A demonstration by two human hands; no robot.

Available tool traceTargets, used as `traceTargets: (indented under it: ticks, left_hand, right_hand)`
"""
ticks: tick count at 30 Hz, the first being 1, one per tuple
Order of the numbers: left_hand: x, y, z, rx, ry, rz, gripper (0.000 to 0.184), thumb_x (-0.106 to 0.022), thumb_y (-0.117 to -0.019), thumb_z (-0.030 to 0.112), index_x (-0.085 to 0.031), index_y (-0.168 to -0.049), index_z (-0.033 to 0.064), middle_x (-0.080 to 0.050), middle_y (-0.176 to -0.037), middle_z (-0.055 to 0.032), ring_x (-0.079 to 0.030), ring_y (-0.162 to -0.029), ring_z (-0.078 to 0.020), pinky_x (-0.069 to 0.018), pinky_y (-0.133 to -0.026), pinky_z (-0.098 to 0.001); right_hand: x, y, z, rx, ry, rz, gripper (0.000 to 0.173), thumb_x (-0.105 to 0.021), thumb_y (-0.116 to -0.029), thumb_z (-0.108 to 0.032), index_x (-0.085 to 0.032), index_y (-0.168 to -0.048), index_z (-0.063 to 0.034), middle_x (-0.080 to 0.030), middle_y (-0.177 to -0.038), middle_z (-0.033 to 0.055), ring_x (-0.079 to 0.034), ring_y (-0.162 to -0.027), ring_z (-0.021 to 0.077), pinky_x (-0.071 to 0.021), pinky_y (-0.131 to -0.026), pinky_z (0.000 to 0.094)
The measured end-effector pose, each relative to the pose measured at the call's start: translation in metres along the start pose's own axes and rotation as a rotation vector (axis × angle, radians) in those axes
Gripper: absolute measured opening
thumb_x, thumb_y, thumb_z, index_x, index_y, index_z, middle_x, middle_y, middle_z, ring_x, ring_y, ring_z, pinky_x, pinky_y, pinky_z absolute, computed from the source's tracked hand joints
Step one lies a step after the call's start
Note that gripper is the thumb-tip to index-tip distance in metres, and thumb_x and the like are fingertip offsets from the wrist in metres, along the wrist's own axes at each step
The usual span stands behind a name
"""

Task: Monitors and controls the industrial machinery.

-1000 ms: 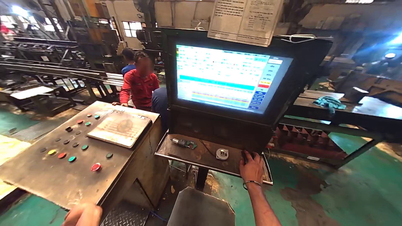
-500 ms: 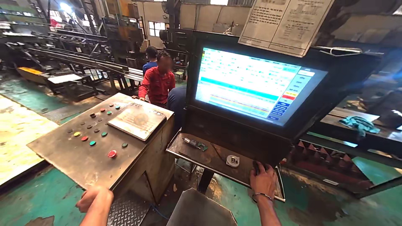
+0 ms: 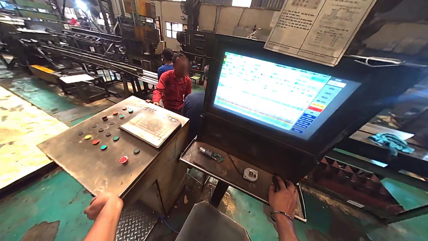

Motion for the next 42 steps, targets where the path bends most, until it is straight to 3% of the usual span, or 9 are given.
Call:
traceTargets:
  ticks: [3, 11, 14, 17, 19, 22, 26, 30, 42]
  left_hand:
    - [-0.009, -0.013, -0.005, 0.001, -0.094, 0.038, 0.042, -0.05, -0.1013, 0.035, -0.066, -0.123, 0.0026, -0.063, -0.133, -0.0225, -0.058, -0.13, -0.0364, -0.0491, -0.102, -0.056]
    - [-0.005, -0.011, -0.002, 0.009, -0.047, 0.004, 0.038, -0.051, -0.1009, 0.031, -0.067, -0.123, 0.0039, -0.063, -0.133, -0.0202, -0.058, -0.13, -0.0333, -0.0494, -0.103, -0.0529]
    - [0.007, 0.006, 0.008, 0.015, 0.009, -0.047, 0.028, -0.049, -0.1025, 0.026, -0.066, -0.113, 0.0077, -0.071, -0.115, -0.009, -0.067, -0.112, -0.0193, -0.055, -0.09, -0.0361]
    - [0.003, 0.019, 0.007, -0.061, 0.059, 0.125, 0.025, -0.053, -0.0942, 0.023, -0.066, -0.103, 0.0038, -0.073, -0.102, -0.0113, -0.07, -0.098, -0.0212, -0.056, -0.08, -0.0355]
    - [0.015, 0.019, 0.011, -0.007, 0.03, -0.043, 0.028, -0.047, -0.1034, 0.025, -0.066, -0.115, 0.0079, -0.071, -0.114, -0.0107, -0.068, -0.111, -0.0222, -0.0556, -0.089, -0.0379]
    - [0.0, -0.004, 0.0, 0.029, -0.016, -0.007, 0.04, -0.05, -0.1012, 0.03, -0.065, -0.127, 0.0027, -0.062, -0.135, -0.0214, -0.057, -0.131, -0.0356, -0.0487, -0.103, -0.055]
    - [-0.006, -0.012, -0.006, 0.006, -0.023, 0.007, 0.036, -0.054, -0.1, 0.03, -0.069, -0.12, 0.0045, -0.066, -0.128, -0.0211, -0.06, -0.126, -0.036, -0.05, -0.1, -0.0569]
    - [-0.005, -0.011, -0.004, 0.024, 0.01, 0.008, 0.039, -0.053, -0.1006, 0.031, -0.067, -0.125, 0.0041, -0.064, -0.131, -0.0227, -0.059, -0.128, -0.0372, -0.05, -0.101, -0.0571]
    - [-0.009, -0.015, -0.006, 0.017, -0.056, 0.027, 0.037, -0.052, -0.1004, 0.031, -0.069, -0.123, 0.0071, -0.066, -0.13, -0.02, -0.061, -0.126, -0.0358, -0.051, -0.099, -0.0571]
  right_hand:
    - [-0.001, 0.0, 0.0, 0.001, 0.021, 0.004, 0.042, -0.071, -0.0889, -0.029, -0.071, -0.13, -0.0228, -0.056, -0.144, 0.0217, -0.057, -0.125, 0.0465, -0.0493, -0.1, 0.0599]
    - [-0.004, 0.0, 0.002, 0.008, 0.032, 0.002, 0.042, -0.07, -0.0892, -0.03, -0.071, -0.131, -0.0226, -0.056, -0.144, 0.0215, -0.057, -0.125, 0.0471, -0.0487, -0.1, 0.0598]
    - [-0.003, 0.001, 0.001, 0.016, 0.022, 0.006, 0.042, -0.07, -0.0892, -0.029, -0.071, -0.131, -0.0214, -0.056, -0.144, 0.0223, -0.057, -0.125, 0.048, -0.0487, -0.1, 0.0609]
    - [-0.002, 0.001, 0.001, 0.015, 0.019, 0.014, 0.042, -0.07, -0.0889, -0.028, -0.071, -0.13, -0.0217, -0.057, -0.144, 0.022, -0.058, -0.124, 0.0479, -0.0492, -0.099, 0.061]
    - [-0.003, 0.001, 0.001, 0.013, 0.017, 0.016, 0.041, -0.07, -0.0896, -0.028, -0.071, -0.13, -0.0215, -0.057, -0.143, 0.0224, -0.058, -0.123, 0.0481, -0.0491, -0.099, 0.061]
    - [-0.003, 0.0, 0.001, 0.01, 0.025, 0.01, 0.041, -0.07, -0.09, -0.029, -0.071, -0.131, -0.0226, -0.057, -0.143, 0.0219, -0.057, -0.124, 0.0474, -0.049, -0.099, 0.0603]
    - [-0.001, 0.001, 0.0, 0.006, 0.001, 0.002, 0.042, -0.071, -0.0898, -0.028, -0.071, -0.131, -0.0213, -0.056, -0.144, 0.0233, -0.056, -0.125, 0.0489, -0.0486, -0.1, 0.0618]
    - [-0.004, 0.001, 0.001, 0.013, 0.006, 0.005, 0.043, -0.071, -0.0893, -0.028, -0.07, -0.132, -0.0209, -0.055, -0.145, 0.0241, -0.056, -0.124, 0.0498, -0.0477, -0.101, 0.0623]
    - [-0.007, 0.001, 0.003, 0.029, 0.027, 0.033, 0.042, -0.069, -0.0886, -0.03, -0.071, -0.13, -0.0225, -0.057, -0.143, 0.0226, -0.058, -0.122, 0.0482, -0.0481, -0.1, 0.0611]
Point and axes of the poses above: each hand's wrist, its own y-axis away from the middle knuckle, its own x-axis out of the back of the hand, z = x × y, the point moved 3 cm from there along -y, towards the middle knuckle
